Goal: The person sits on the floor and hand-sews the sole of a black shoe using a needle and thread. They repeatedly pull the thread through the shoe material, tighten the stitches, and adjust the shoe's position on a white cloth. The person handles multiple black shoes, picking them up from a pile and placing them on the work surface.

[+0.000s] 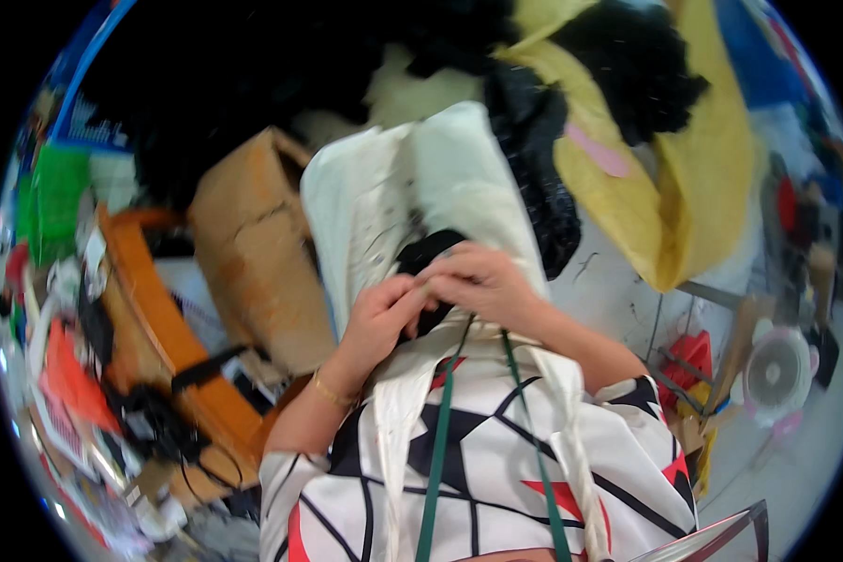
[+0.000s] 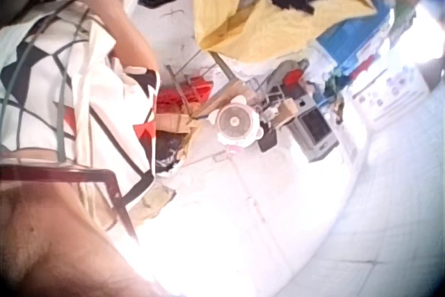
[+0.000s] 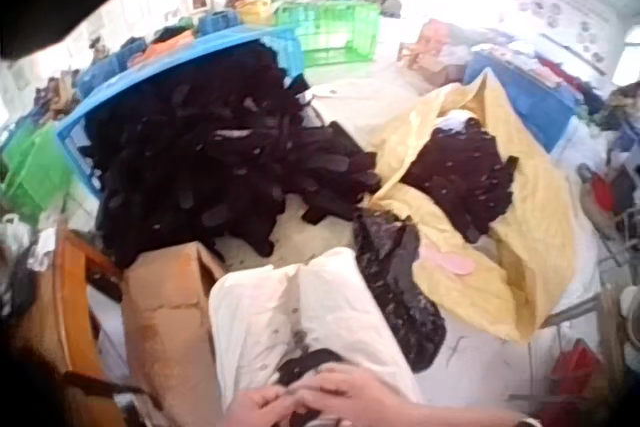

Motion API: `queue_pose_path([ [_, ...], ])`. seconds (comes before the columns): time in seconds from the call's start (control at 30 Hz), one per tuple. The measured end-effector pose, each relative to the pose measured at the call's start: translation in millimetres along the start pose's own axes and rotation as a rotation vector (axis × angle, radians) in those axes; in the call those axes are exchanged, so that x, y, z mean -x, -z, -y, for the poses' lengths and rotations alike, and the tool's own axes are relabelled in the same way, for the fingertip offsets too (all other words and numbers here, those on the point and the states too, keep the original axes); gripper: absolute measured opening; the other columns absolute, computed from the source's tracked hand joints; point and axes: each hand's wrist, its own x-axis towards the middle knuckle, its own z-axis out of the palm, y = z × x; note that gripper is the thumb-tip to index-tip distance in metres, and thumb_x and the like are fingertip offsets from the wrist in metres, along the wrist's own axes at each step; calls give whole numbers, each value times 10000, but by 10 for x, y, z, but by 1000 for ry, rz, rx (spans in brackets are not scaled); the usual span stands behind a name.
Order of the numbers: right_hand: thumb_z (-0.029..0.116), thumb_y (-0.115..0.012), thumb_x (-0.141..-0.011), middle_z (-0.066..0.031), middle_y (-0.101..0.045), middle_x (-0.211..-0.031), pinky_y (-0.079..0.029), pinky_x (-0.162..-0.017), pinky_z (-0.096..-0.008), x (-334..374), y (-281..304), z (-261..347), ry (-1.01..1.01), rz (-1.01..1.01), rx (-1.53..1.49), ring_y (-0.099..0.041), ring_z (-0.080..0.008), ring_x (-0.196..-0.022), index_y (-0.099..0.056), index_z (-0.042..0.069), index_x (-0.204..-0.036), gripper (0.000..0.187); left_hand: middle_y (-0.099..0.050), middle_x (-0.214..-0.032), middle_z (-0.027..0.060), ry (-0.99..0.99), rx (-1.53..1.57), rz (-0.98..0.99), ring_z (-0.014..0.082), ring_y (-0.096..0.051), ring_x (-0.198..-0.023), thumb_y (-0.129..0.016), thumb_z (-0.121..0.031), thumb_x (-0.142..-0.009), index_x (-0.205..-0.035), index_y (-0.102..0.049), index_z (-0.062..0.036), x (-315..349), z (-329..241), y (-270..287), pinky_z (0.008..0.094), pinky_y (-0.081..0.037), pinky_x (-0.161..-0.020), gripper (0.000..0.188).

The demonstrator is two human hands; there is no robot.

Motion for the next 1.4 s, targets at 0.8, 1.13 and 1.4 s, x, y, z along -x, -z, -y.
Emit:
queue_pose_path([
  [0.8,343,-624,-950,-41,-542,-758,-439,-647,-285,101,432,12,-331,-62,255,-478,-119,-698,-596,-19,-939,363,-590,-819,102,-575,-816,-161,226,-555,-699,-687,5,-797,-978,-615,9,195,-37,-59,317,-464,-642,195],
  [1.13,341,-652,-920,-207,-531,-756,-423,-634,-416,103,-68,187,-93,-172,396,-509,-350,-680,-543,-33,-844,397,-494,-711,-25,-117,-278,-288,69,-470,-691,-657,-237,-935,-799,-578,4,273,69,-32,238,-432,-632,288],
  [1.4,367,-631,-933,-161,-617,-748,-460,-674,-369,81,-82,-19,-343,-61,90,-569,-208,-709,-614,-62,-915,429,-551,-726,-19,-211,107,-270,59,-489,-681,-772,-129,-832,-804,-599,-4,233,164,-74,233,-439,-632,216],
])
